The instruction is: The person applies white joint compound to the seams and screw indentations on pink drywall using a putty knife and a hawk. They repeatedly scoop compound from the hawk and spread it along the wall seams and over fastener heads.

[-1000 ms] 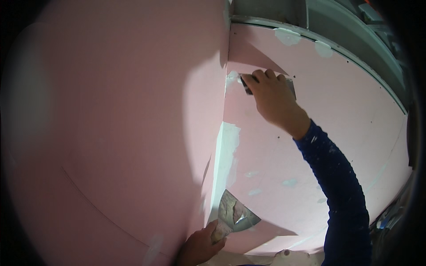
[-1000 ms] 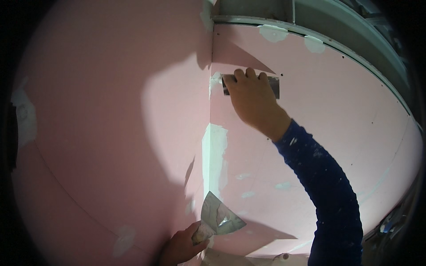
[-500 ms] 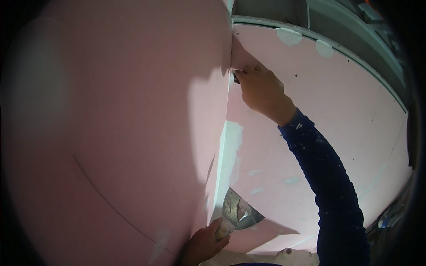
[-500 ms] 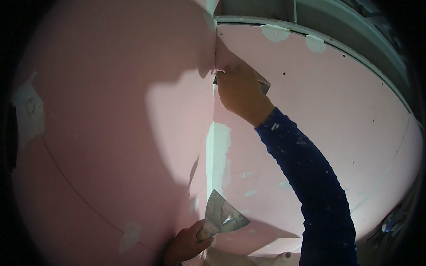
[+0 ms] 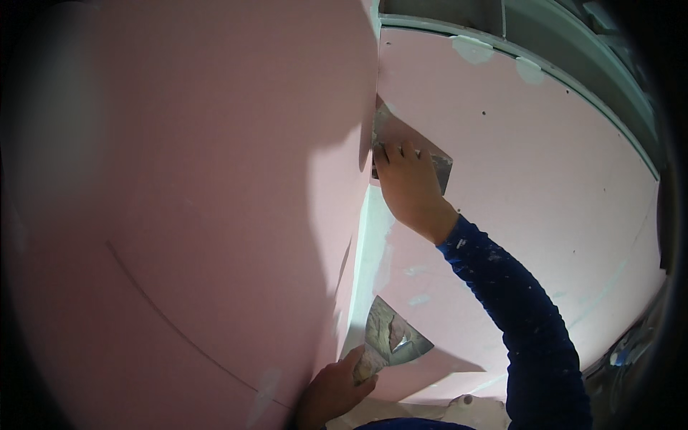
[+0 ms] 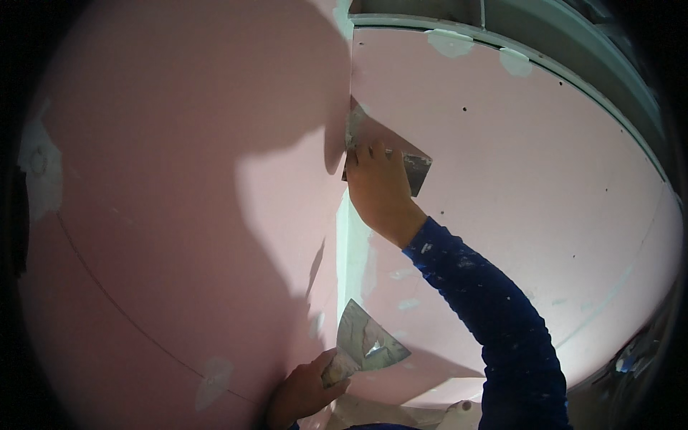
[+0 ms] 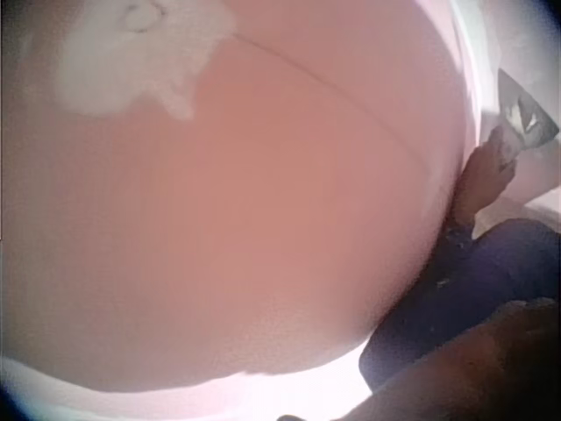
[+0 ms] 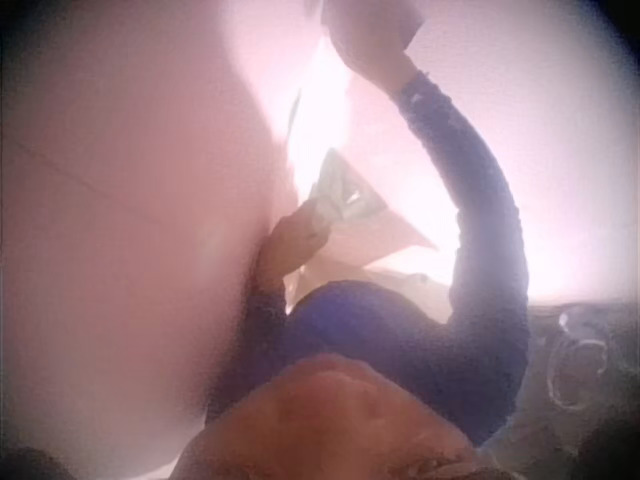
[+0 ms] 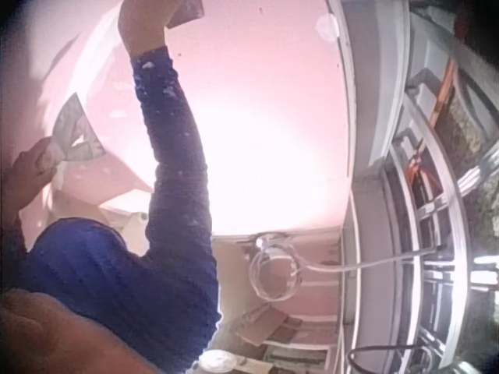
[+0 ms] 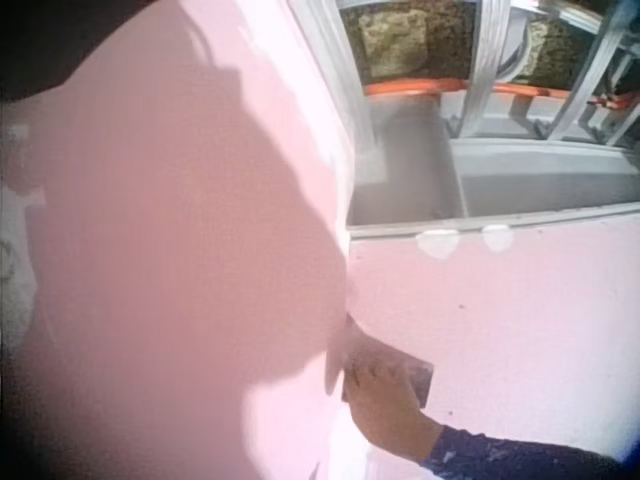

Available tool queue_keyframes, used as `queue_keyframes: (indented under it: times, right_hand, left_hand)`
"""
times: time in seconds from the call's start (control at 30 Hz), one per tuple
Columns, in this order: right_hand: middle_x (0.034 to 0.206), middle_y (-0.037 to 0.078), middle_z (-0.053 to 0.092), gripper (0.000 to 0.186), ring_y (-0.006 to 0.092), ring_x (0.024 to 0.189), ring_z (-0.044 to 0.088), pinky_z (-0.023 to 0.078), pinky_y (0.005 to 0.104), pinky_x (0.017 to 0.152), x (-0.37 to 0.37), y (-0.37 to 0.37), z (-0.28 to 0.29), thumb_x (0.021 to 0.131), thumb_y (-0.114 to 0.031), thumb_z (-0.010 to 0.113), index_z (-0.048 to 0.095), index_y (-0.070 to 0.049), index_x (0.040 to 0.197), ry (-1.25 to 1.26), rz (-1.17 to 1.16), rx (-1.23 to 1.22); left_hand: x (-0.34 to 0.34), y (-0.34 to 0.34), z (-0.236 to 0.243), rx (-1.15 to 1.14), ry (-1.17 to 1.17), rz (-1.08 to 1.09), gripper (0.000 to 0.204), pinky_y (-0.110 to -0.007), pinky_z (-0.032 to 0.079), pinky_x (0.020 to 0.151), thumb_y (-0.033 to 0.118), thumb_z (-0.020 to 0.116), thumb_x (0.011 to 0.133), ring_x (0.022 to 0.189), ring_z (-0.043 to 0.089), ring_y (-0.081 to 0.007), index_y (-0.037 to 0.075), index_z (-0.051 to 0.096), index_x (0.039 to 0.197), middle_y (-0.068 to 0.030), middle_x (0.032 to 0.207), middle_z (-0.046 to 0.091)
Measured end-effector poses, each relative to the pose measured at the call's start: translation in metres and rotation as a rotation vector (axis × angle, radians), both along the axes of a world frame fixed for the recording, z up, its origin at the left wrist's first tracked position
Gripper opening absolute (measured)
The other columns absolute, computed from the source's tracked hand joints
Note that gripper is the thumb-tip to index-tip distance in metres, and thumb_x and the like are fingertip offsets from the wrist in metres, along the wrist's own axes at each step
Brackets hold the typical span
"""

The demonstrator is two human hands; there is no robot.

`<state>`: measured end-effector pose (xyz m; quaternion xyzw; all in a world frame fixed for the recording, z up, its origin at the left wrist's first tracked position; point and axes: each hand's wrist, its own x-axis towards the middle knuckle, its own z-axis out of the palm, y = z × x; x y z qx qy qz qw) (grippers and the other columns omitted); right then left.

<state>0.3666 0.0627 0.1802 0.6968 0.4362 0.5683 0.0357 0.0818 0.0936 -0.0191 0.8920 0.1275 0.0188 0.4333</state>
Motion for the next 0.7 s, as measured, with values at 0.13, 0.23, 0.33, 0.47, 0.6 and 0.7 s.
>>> queue_keyframes:
  times: [0.13, 0.23, 0.33, 0.47, 0.6, 0.7]
  right_hand:
    - [0.107, 0.011, 0.068, 0.025, 0.029, 0.106, 0.065, 0.054, 0.0499, 0.089, -0.001, -0.02, 0.027, 0.089, -0.014, 0.066, 0.068, -0.004, 0.111, 0.019, -0.026, -0.013]
    - [0.11, 0.011, 0.067, 0.024, 0.0299, 0.111, 0.065, 0.055, 0.0463, 0.091, 0.007, -0.024, 0.081, 0.089, -0.012, 0.065, 0.068, -0.004, 0.111, -0.126, -0.032, 0.057]
    - [0.111, 0.011, 0.067, 0.023, 0.0298, 0.109, 0.065, 0.055, 0.0463, 0.09, 0.021, -0.01, 0.131, 0.089, -0.012, 0.064, 0.069, -0.004, 0.11, -0.265, -0.004, 0.141]
    - [0.113, 0.012, 0.066, 0.022, 0.0291, 0.11, 0.062, 0.054, 0.0481, 0.091, 0.036, 0.014, 0.152, 0.089, -0.014, 0.065, 0.071, -0.004, 0.108, -0.33, 0.018, 0.185]
    - [0.113, 0.012, 0.064, 0.022, 0.03, 0.111, 0.059, 0.053, 0.0469, 0.091, 0.041, 0.029, 0.149, 0.089, -0.015, 0.065, 0.072, -0.003, 0.105, -0.303, -0.079, 0.201]
    - [0.111, 0.014, 0.064, 0.021, 0.0306, 0.109, 0.059, 0.052, 0.0451, 0.089, 0.044, 0.033, 0.15, 0.088, -0.015, 0.065, 0.072, -0.002, 0.104, -0.325, -0.037, 0.186]
  left_hand:
    - [0.012, 0.002, -0.038, 0.351, -0.119, -0.034, 0.061, -0.05, 0.057, 0.083, 0.038, 0.069, 0.092, 0.091, 0.071, -0.0419, 0.005, 0.052, 0.14, -0.0245, 0.102, 0.072]
    - [0.028, 0.004, -0.062, 0.755, -0.43, -0.07, 0.026, -0.051, 0.053, 0.075, 0.024, 0.055, 0.1, 0.085, 0.065, -0.0408, 0.008, 0.061, 0.12, -0.0186, 0.105, 0.067]
    - [0.022, 0.003, -0.065, -0.006, -0.315, -0.026, 0.023, -0.053, 0.053, 0.073, 0.023, 0.054, 0.1, 0.083, 0.065, -0.0419, 0.008, 0.061, 0.116, -0.0201, 0.104, 0.067]
    - [0.012, 0.0, -0.043, 0.48, -0.325, -0.064, 0.026, -0.053, 0.053, 0.073, 0.024, 0.056, 0.1, 0.082, 0.066, -0.0428, 0.006, 0.06, 0.118, -0.0229, 0.1, 0.068]
    - [0.01, 0.005, -0.013, 0.009, 0.076, -0.052, 0.082, -0.053, 0.054, 0.098, 0.049, 0.067, 0.092, 0.108, 0.069, -0.0471, 0.003, 0.041, 0.155, -0.0327, 0.114, 0.07]
    - [0.008, 0.003, -0.001, 0.019, 0.13, -0.062, 0.085, -0.053, 0.053, 0.102, 0.052, 0.067, 0.091, 0.111, 0.069, -0.0463, 0.004, 0.039, 0.156, -0.033, 0.118, 0.069]
